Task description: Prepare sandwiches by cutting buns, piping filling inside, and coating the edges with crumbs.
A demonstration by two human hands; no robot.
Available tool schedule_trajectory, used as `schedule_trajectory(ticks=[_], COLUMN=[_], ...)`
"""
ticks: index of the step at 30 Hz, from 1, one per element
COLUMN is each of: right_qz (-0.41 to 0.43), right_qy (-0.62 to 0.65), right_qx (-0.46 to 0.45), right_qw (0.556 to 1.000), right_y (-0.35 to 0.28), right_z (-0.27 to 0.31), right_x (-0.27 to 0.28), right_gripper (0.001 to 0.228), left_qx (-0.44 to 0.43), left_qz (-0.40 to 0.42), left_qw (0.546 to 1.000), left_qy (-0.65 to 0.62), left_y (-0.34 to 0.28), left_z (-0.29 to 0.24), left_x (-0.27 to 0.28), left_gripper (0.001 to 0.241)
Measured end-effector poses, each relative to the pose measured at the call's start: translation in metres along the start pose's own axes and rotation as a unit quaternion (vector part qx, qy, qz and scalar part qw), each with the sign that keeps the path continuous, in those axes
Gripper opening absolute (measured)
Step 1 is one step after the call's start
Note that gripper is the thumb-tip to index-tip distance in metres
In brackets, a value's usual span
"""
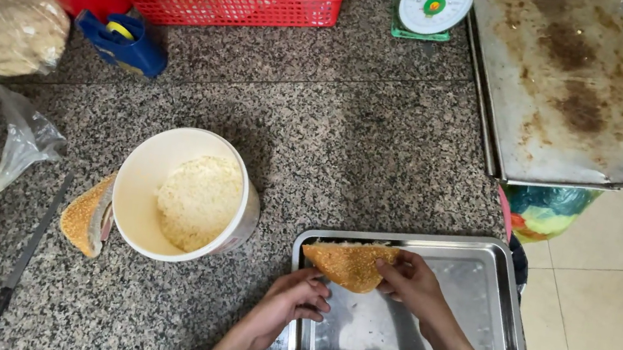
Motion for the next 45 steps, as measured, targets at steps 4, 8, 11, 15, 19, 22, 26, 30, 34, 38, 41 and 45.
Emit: schedule_trajectory(ticks=[4,8,11,15,19,22,26,30,34,38,41,45], right_qz=[-0.013,-0.046,-0.048,-0.091,-0.110,-0.082,0.004,0.048,0.005,0.060,0.046,0.079], right_qy=[-0.027,-0.068,-0.070,-0.066,0.008,0.062,0.072,0.064,0.037,-0.020,-0.115,-0.297], right_qx=[0.007,0.003,0.006,0.012,0.145,0.270,0.357,0.381,0.433,0.433,0.378,0.318], right_qw=[1.000,0.997,0.996,0.994,0.983,0.957,0.932,0.921,0.900,0.899,0.918,0.897], right_y=[-0.007,-0.015,-0.014,-0.030,-0.013,-0.032,-0.079,-0.122,-0.142,-0.147,-0.140,-0.155], right_z=[0.011,0.014,0.009,0.020,0.017,0.053,0.114,0.147,0.150,0.137,0.113,0.097], right_x=[-0.002,-0.002,0.003,0.004,0.012,-0.020,-0.101,-0.194,-0.282,-0.362,-0.402,-0.435], right_gripper=[0.059,0.063,0.057,0.065,0.034,0.010,0.028,0.025,0.017,0.014,0.022,0.015], left_qx=[-0.002,-0.009,-0.009,-0.001,-0.055,-0.126,-0.222,-0.289,-0.267,-0.243,-0.189,-0.028], left_qz=[0.008,0.023,0.037,0.051,0.048,0.079,-0.023,-0.193,-0.308,-0.293,-0.229,-0.185], left_qw=[1.000,1.000,0.999,0.990,0.990,0.981,0.961,0.933,0.906,0.887,0.865,0.805], left_qy=[-0.001,0.011,0.024,0.128,0.122,0.122,0.164,0.098,0.115,0.262,0.405,0.563], left_y=[-0.001,-0.005,-0.014,-0.037,-0.071,-0.108,-0.156,-0.165,-0.136,-0.103,-0.109,-0.053], left_z=[-0.001,-0.004,-0.011,-0.020,-0.026,-0.034,-0.057,-0.065,-0.072,-0.093,-0.126,-0.134], left_x=[-0.001,-0.001,0.002,0.011,0.057,0.106,0.194,0.308,0.391,0.429,0.405,0.404], left_gripper=[0.078,0.074,0.070,0.077,0.055,0.046,0.024,0.017,0.012,0.026,0.048,0.083])
Point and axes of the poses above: each hand's wrist, its own y-axis towards the middle knuckle, its own x-axis out of the back of the hand, z = x × y, the point moved 3 cm from there along y, towards the middle knuckle, and after that the axes turned 5 degrees about y, right-handed, at the moved point
